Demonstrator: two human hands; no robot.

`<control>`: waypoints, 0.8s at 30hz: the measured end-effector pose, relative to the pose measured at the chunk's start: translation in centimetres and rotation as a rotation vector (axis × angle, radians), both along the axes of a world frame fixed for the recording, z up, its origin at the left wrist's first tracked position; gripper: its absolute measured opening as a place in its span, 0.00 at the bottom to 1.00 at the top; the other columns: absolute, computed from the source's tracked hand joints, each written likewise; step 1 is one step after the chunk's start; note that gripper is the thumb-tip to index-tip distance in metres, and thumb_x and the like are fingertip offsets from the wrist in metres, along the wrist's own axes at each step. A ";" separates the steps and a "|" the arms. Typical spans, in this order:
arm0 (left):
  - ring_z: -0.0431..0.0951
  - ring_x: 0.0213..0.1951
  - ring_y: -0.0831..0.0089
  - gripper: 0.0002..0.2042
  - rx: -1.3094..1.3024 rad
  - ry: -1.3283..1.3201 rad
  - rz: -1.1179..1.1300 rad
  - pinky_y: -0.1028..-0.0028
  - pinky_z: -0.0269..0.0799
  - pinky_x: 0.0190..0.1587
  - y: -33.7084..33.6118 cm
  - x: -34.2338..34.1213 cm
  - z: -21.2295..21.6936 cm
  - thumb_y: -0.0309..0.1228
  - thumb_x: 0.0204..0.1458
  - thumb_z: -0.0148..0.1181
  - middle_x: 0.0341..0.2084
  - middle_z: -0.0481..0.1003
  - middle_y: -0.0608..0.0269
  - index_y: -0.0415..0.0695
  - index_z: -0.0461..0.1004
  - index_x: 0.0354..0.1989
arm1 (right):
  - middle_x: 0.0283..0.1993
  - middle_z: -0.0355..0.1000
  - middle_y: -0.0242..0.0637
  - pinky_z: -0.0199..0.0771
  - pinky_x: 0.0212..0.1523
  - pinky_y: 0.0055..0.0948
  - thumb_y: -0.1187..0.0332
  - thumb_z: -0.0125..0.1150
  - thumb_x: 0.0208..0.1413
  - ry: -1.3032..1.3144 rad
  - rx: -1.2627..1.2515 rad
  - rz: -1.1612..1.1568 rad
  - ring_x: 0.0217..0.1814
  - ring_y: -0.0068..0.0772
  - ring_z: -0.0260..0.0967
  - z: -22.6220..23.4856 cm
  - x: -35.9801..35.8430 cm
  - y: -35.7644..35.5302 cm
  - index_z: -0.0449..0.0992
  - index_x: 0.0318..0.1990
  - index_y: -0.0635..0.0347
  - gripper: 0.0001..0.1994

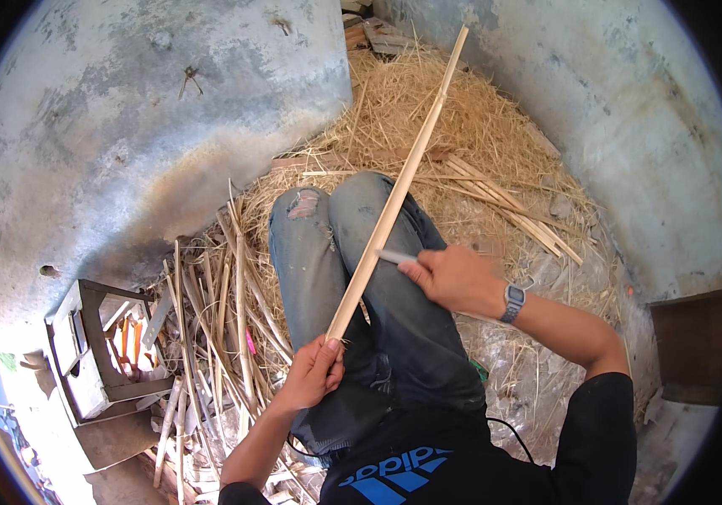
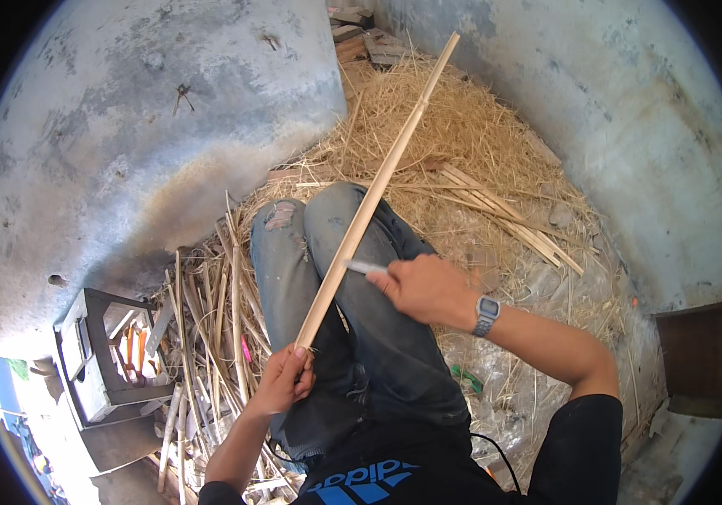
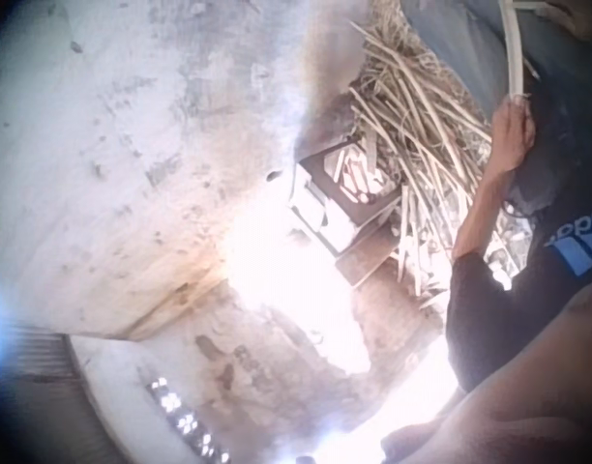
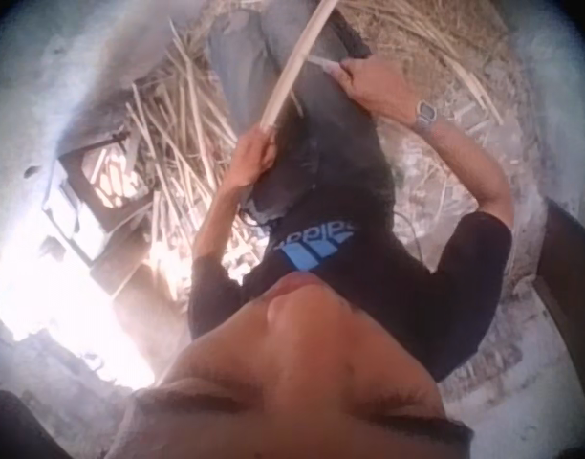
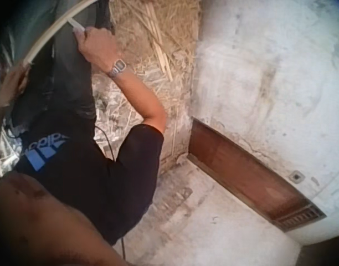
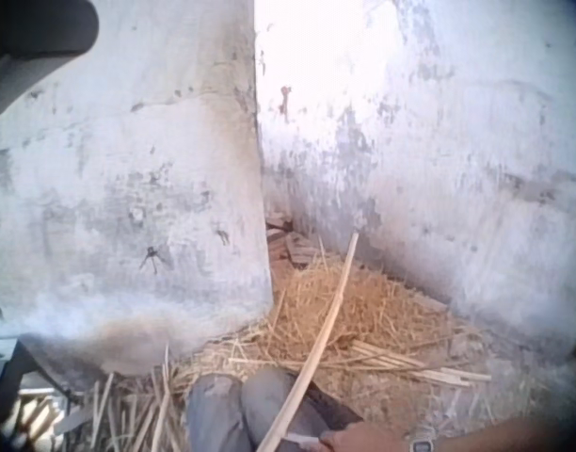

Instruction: The person uses a knife to shave thin layers off a piece of bamboo by hand while sitting on a straw-covered floor. They rotate the bamboo strip and continue shaving along its length.

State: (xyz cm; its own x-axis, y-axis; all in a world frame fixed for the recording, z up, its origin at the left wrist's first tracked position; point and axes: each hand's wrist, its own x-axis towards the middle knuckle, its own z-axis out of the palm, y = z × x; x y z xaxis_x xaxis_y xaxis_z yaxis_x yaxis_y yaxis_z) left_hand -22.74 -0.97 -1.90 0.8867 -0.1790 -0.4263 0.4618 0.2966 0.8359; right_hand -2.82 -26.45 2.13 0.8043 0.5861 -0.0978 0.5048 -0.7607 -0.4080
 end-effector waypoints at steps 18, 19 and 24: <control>0.59 0.15 0.81 0.17 0.085 -0.002 -0.084 0.79 0.57 0.20 4.6 -4.6 -1.2 0.42 0.75 0.41 0.13 0.61 0.70 0.44 0.65 0.36 | 0.23 0.75 0.52 0.75 0.31 0.55 0.41 0.46 0.70 0.019 0.069 -0.038 0.29 0.62 0.76 -0.5 2.2 -0.3 0.81 0.30 0.60 0.31; 0.59 0.15 0.81 0.17 0.103 -0.002 -0.077 0.79 0.57 0.20 4.5 -4.8 -1.3 0.42 0.75 0.40 0.13 0.62 0.70 0.44 0.65 0.36 | 0.22 0.75 0.52 0.75 0.30 0.55 0.40 0.46 0.69 0.011 0.047 -0.037 0.28 0.62 0.76 -0.3 2.7 -0.3 0.81 0.30 0.59 0.31; 0.60 0.16 0.81 0.18 0.124 -0.031 -0.110 0.78 0.57 0.20 5.6 -4.3 -1.4 0.43 0.75 0.40 0.14 0.63 0.69 0.44 0.65 0.34 | 0.21 0.74 0.51 0.73 0.26 0.53 0.38 0.48 0.68 -0.192 0.073 -0.060 0.25 0.59 0.75 -2.5 2.2 -0.5 0.80 0.27 0.58 0.32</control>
